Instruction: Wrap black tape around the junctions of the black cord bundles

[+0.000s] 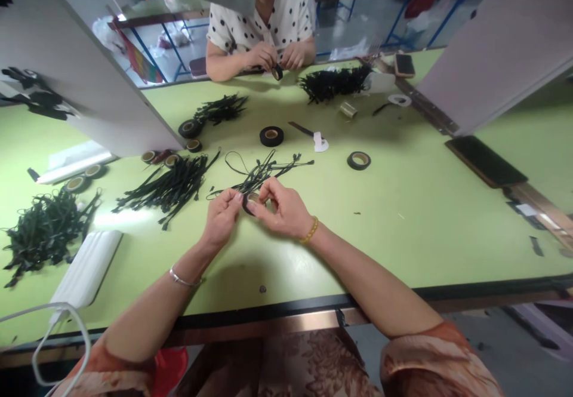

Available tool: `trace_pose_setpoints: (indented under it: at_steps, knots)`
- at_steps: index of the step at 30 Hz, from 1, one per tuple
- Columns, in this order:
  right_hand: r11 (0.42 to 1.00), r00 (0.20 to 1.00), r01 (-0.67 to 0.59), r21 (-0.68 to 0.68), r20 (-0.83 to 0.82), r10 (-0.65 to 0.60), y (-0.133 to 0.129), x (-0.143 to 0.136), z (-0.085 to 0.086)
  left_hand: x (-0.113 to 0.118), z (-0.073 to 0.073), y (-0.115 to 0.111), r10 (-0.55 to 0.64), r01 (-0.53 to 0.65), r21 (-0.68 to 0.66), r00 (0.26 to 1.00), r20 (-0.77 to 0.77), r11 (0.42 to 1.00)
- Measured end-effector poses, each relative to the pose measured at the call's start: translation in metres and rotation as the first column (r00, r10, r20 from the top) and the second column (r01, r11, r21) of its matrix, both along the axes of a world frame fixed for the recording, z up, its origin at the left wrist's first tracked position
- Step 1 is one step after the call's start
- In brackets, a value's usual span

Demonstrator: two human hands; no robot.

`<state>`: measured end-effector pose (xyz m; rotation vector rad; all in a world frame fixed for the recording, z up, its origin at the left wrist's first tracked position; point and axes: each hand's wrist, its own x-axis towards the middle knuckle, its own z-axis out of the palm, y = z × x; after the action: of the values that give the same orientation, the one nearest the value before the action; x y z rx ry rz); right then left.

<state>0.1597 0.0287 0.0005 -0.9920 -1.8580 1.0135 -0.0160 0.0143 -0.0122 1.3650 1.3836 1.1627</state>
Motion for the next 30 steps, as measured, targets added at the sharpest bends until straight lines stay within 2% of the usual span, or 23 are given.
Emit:
trace_pose_setpoints:
  at_steps: [2, 4, 6, 8, 11, 13, 15, 18, 20, 22, 25, 27, 29, 30]
  knots:
    - [0.995, 0.993, -0.040, 0.096, 0.118, 0.029, 0.003, 0.001, -0.003, -0.002, 0.000, 0.000, 0.002, -0.001, 0.043, 1.000, -0.017, 0.999]
    - [0.976, 0.977, -0.064, 0.209, 0.212, 0.019, 0.008, 0.002, -0.006, -0.002, 0.001, -0.001, 0.001, -0.002, 0.036, 0.999, 0.044, 0.999]
    - [0.949, 0.964, -0.065, 0.308, 0.266, -0.020, 0.013, 0.004, -0.012, 0.000, 0.002, -0.001, -0.014, 0.016, -0.011, 0.988, 0.156, 1.000]
    - [0.935, 0.960, -0.057, 0.349, 0.278, -0.045, 0.015, 0.005, -0.017, 0.003, 0.001, -0.001, -0.048, 0.072, -0.077, 0.959, 0.279, 0.994]
    - [0.968, 0.986, -0.049, 0.245, 0.168, 0.007, 0.015, 0.004, -0.023, 0.002, -0.004, 0.000, -0.117, 0.166, -0.120, 0.934, 0.337, 0.979]
    - [0.995, 0.997, -0.069, 0.077, -0.011, 0.070, 0.014, 0.002, -0.024, -0.001, -0.007, 0.002, -0.152, 0.194, -0.112, 0.941, 0.302, 0.975]
    - [0.986, 0.965, -0.120, -0.117, -0.247, 0.088, 0.015, 0.002, -0.022, -0.004, -0.008, 0.004, -0.179, 0.210, -0.098, 0.951, 0.254, 0.973]
    - [0.891, 0.840, -0.255, -0.376, -0.542, 0.011, 0.020, 0.005, -0.019, -0.007, -0.003, 0.004, -0.239, 0.244, -0.028, 0.965, 0.111, 0.969]
    - [0.794, 0.777, -0.365, -0.486, -0.629, -0.028, 0.025, 0.011, -0.017, -0.008, 0.002, 0.003, -0.282, 0.284, 0.039, 0.958, -0.045, 0.958]
    - [0.691, 0.765, -0.461, -0.557, -0.644, -0.009, 0.031, 0.018, -0.017, -0.008, 0.006, 0.001, -0.314, 0.331, 0.070, 0.931, -0.186, 0.941]
    - [0.563, 0.771, -0.577, -0.591, -0.622, 0.136, 0.040, 0.031, -0.016, -0.007, 0.010, -0.001, -0.354, 0.400, 0.064, 0.866, -0.352, 0.914]
    - [0.497, 0.728, -0.671, -0.551, -0.617, 0.299, 0.045, 0.040, -0.015, -0.006, 0.010, -0.003, -0.367, 0.441, 0.072, 0.818, -0.443, 0.895]
    - [0.440, 0.678, -0.733, -0.519, -0.615, 0.404, 0.048, 0.046, -0.012, -0.006, 0.010, -0.004, -0.367, 0.491, 0.109, 0.763, -0.532, 0.864]
    - [0.431, 0.672, -0.739, -0.517, -0.605, 0.426, 0.049, 0.048, -0.011, -0.005, 0.009, -0.004, -0.361, 0.523, 0.136, 0.731, -0.579, 0.841]
